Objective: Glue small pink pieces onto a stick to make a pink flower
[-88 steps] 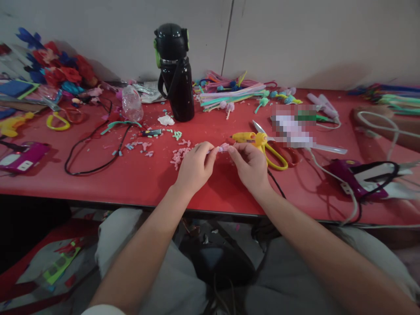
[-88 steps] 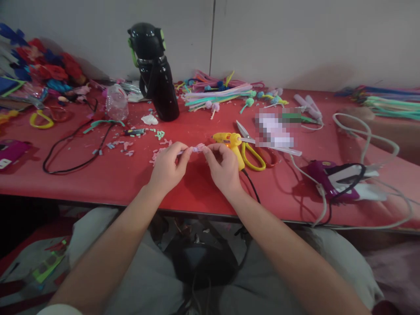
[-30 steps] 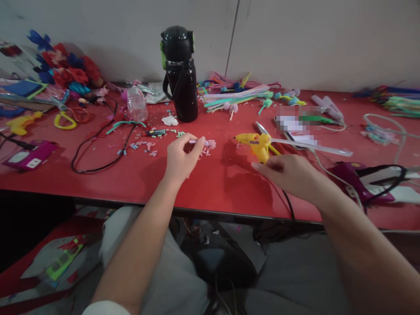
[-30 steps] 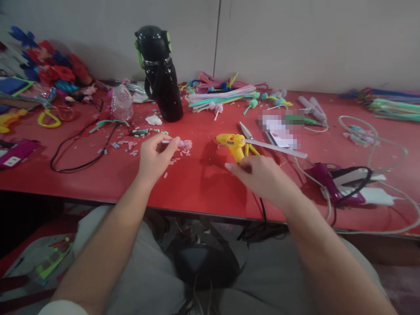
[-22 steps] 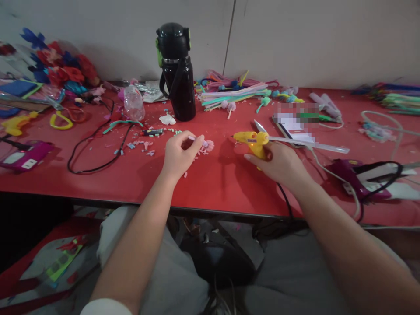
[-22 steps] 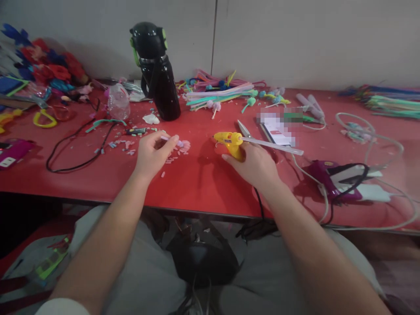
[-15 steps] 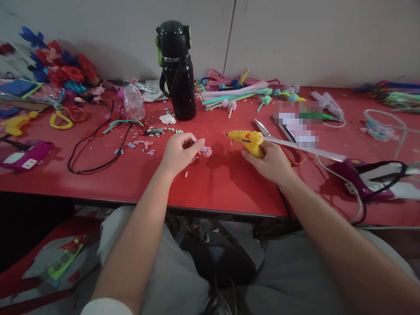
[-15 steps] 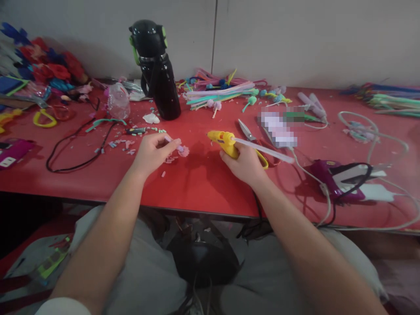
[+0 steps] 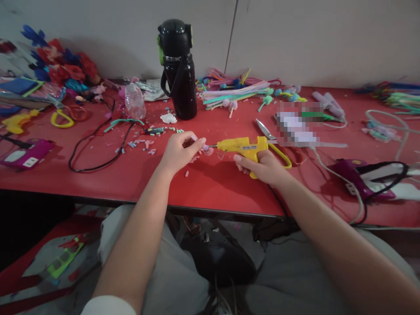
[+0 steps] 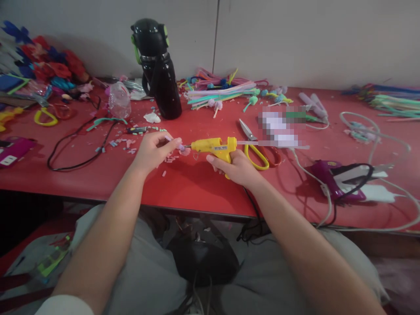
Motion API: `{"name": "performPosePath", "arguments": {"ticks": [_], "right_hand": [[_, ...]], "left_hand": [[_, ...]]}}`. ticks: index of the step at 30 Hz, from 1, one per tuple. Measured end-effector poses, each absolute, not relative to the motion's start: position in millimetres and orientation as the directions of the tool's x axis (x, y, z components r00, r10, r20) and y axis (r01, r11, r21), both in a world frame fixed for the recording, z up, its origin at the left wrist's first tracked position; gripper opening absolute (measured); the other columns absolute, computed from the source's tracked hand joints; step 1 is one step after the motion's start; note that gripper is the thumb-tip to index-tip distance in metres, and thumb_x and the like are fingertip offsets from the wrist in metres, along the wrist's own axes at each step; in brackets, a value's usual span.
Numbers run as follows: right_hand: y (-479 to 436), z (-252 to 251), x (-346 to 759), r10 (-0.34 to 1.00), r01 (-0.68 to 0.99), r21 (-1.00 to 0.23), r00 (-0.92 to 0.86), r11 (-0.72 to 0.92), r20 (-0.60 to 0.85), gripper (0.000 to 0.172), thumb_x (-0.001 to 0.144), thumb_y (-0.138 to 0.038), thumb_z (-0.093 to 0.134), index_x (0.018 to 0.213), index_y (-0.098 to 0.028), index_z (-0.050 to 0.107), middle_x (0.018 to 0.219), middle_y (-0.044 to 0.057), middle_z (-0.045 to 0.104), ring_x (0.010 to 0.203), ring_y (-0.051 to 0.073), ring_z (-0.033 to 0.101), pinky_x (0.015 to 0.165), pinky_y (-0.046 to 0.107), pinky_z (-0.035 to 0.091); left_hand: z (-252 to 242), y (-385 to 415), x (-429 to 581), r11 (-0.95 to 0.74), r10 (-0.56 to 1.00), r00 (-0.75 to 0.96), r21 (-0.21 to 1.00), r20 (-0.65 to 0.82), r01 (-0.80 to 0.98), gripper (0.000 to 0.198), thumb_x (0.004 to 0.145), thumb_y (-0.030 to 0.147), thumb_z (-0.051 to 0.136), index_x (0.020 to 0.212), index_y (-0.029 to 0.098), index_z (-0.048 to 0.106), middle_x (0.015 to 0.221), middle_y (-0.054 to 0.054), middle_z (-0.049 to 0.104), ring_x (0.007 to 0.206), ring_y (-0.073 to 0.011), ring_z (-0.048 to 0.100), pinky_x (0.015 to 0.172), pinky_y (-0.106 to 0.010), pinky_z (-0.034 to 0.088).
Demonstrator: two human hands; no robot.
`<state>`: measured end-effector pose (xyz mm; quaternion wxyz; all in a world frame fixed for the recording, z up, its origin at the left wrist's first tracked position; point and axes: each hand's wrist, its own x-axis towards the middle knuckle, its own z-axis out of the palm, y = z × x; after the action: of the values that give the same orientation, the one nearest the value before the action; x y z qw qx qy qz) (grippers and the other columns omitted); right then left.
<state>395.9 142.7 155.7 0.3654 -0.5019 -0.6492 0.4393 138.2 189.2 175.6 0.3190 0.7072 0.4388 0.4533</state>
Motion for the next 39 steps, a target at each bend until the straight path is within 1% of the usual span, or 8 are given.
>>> {"name": "performPosePath", "arguments": {"ticks": [8,14,19,25,30,33,36,39], "right_hand": [[143,154,398,0.973,0.39,-0.918,-0.229,0.071,-0.022,0.055,0.086,-0.071,0.066,0.065,-0.021,0.057,0.058,0.0,0.057,0.055,0.012,0.052,0.055,0.028,0.041],[143,155,397,0.979,0.438,-0.897,-0.2,0.055,-0.037,0.058,0.083,-0.074,0.065,0.06,-0.022,0.055,0.056,0.0,0.056,0.052,0.012,0.051,0.053,0.029,0.04],[142,155,397,0.981,0.451,-0.891,-0.189,0.048,-0.043,0.057,0.083,-0.074,0.065,0.061,-0.022,0.055,0.055,0.0,0.056,0.051,0.012,0.051,0.053,0.029,0.04],[142,155,398,0.979,0.455,-0.889,-0.199,0.06,-0.035,0.058,0.084,-0.074,0.064,0.062,-0.022,0.055,0.055,-0.001,0.056,0.051,0.012,0.051,0.052,0.03,0.039],[144,152,399,0.981,0.447,-0.892,-0.193,0.06,-0.031,0.056,0.084,-0.074,0.064,0.065,-0.021,0.056,0.056,-0.001,0.056,0.051,0.012,0.051,0.052,0.029,0.04],[144,150,400,0.983,0.453,-0.889,-0.182,0.062,-0.024,0.055,0.084,-0.072,0.065,0.066,-0.021,0.057,0.056,-0.001,0.056,0.051,0.012,0.051,0.052,0.029,0.04],[143,152,398,0.982,0.435,-0.897,-0.187,0.082,-0.002,0.052,0.085,-0.07,0.066,0.069,-0.021,0.059,0.059,0.0,0.058,0.053,0.013,0.053,0.052,0.029,0.041],[141,159,398,0.981,0.452,-0.88,-0.178,0.146,0.072,0.045,0.086,-0.065,0.067,0.081,-0.02,0.067,0.068,0.001,0.064,0.058,0.014,0.055,0.054,0.029,0.042]], "left_hand": [[178,188,138,-0.411,0.909,0.21,0.856,0.359,0.313,0.034,0.087,0.039,0.073,0.063,0.018,0.06,0.056,0.001,0.061,0.047,-0.009,0.054,0.043,-0.02,0.038],[177,189,137,-0.413,0.909,0.209,0.855,0.362,0.314,0.035,0.086,0.04,0.073,0.062,0.018,0.061,0.055,0.0,0.061,0.045,-0.0088,0.052,0.042,-0.02,0.037],[177,189,137,-0.411,0.908,0.209,0.863,0.362,0.292,0.034,0.086,0.038,0.073,0.062,0.018,0.061,0.054,0.0,0.06,0.046,-0.0087,0.053,0.041,-0.019,0.038],[178,188,138,-0.388,0.919,0.195,0.877,0.344,0.284,0.033,0.086,0.038,0.073,0.063,0.018,0.061,0.053,0.001,0.058,0.045,-0.0087,0.05,0.04,-0.019,0.036],[177,189,136,-0.397,0.916,0.192,0.869,0.353,0.295,0.037,0.087,0.038,0.071,0.06,0.019,0.056,0.052,0.002,0.054,0.048,-0.0093,0.049,0.044,-0.021,0.035],[179,190,134,-0.389,0.919,0.184,0.878,0.349,0.28,0.036,0.088,0.038,0.07,0.06,0.019,0.057,0.052,0.002,0.053,0.048,-0.0103,0.049,0.046,-0.023,0.036],[182,191,130,-0.426,0.905,0.143,0.857,0.401,0.291,0.035,0.087,0.036,0.07,0.059,0.019,0.056,0.05,0.002,0.05,0.049,-0.0105,0.046,0.047,-0.024,0.033],[186,192,125,-0.48,0.874,0.093,0.815,0.477,0.325,0.035,0.085,0.033,0.071,0.057,0.019,0.055,0.049,0.004,0.045,0.048,-0.0093,0.041,0.047,-0.025,0.03]]}}
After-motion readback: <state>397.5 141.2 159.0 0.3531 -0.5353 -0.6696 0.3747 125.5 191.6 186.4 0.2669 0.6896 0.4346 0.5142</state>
